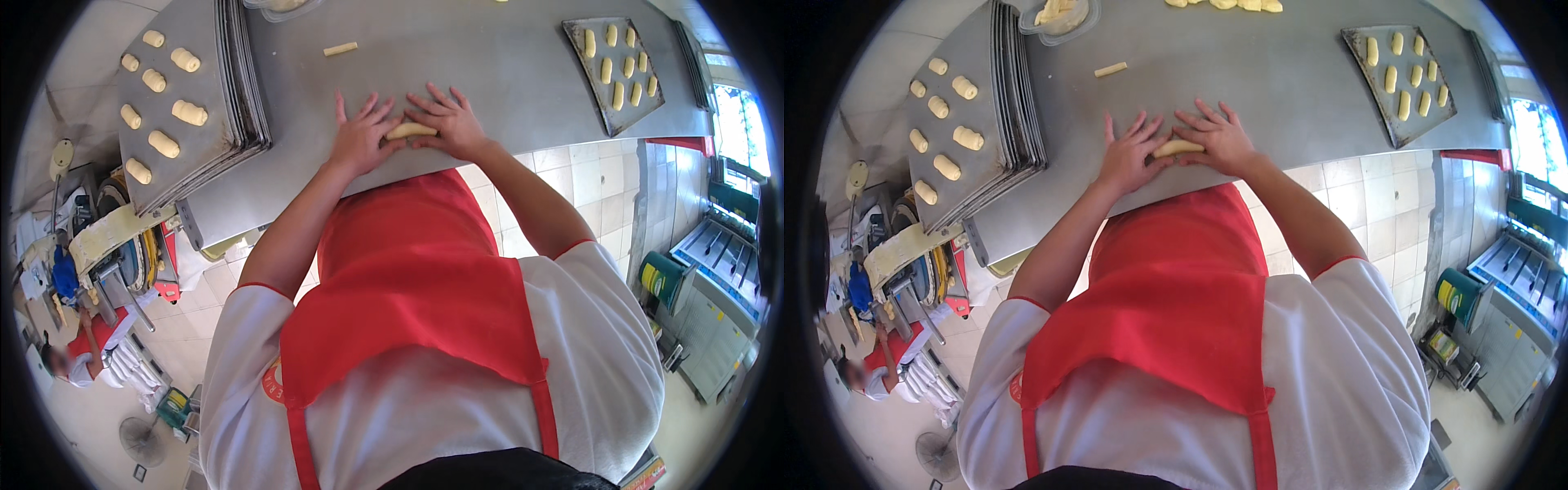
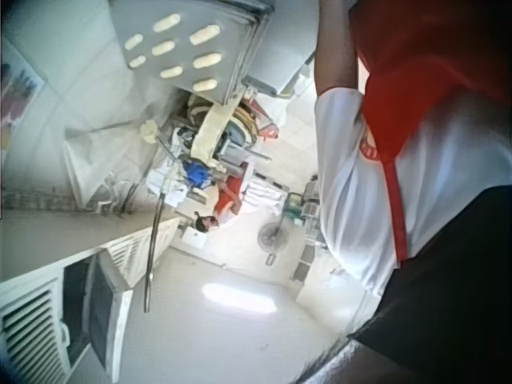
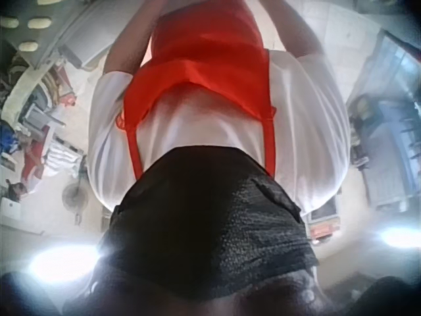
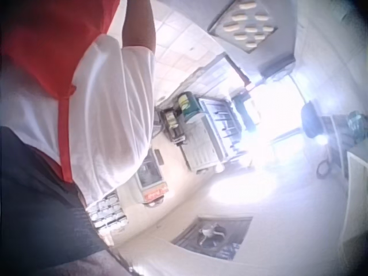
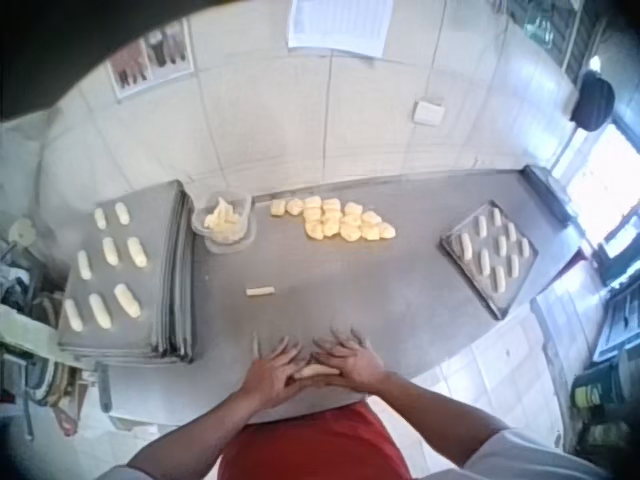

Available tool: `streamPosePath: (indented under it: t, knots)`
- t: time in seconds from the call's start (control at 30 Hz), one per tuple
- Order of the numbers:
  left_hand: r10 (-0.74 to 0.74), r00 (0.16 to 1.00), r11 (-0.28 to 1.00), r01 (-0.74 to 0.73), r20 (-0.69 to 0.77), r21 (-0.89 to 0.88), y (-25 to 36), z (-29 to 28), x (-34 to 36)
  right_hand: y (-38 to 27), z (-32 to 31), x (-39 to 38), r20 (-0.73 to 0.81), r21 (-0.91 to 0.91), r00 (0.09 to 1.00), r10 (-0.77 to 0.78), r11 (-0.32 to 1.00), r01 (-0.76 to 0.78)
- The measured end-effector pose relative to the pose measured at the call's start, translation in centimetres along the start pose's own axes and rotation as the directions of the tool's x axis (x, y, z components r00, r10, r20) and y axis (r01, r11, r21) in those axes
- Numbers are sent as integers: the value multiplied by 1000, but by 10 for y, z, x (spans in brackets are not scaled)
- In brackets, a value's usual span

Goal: The person shapes dough pieces by hand on a metal table, placing pieces of cheese inside before rolling them into cylinders and arranging them on baking sheets.

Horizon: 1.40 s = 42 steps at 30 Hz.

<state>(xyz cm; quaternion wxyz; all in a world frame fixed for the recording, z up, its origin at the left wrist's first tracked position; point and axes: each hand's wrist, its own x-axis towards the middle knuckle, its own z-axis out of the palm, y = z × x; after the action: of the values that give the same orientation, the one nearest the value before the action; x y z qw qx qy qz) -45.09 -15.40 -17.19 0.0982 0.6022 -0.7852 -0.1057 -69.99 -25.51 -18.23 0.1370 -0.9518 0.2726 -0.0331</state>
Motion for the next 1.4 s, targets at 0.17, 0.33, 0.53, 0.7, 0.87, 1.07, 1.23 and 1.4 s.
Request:
streamPosePath:
  t: [0.17,0.33,0.53,0.7,0.87,1.07,1.23,1.4]
  knots:
    - [-72,992,997,67,-107,-48,12,3,-7,-8,3,0,-106,59,994,18,998,-12]
    - [-357,915,911,298,-188,-284,36,0,-38,-33,9,-33,-226,353,911,345,900,-254]
    - [-591,787,703,396,-176,-590,52,15,-32,-59,20,-32,-338,610,657,674,688,-393]
    - [-505,835,794,351,-217,-497,35,40,-53,-33,33,-39,-315,479,825,469,829,-289]
    - [-240,958,815,111,-156,-569,33,22,-13,-28,2,-29,-269,448,960,83,893,49]
    - [-256,963,670,239,83,-703,-44,-95,-40,-87,-58,35,-187,577,977,-98,794,190]
    - [-73,702,611,-530,-709,-588,-66,-368,-87,-206,-197,162,-781,484,623,35,665,569]
    - [-29,358,757,-601,-933,-255,-164,-450,-165,-288,-282,336,-891,453,406,202,375,809]
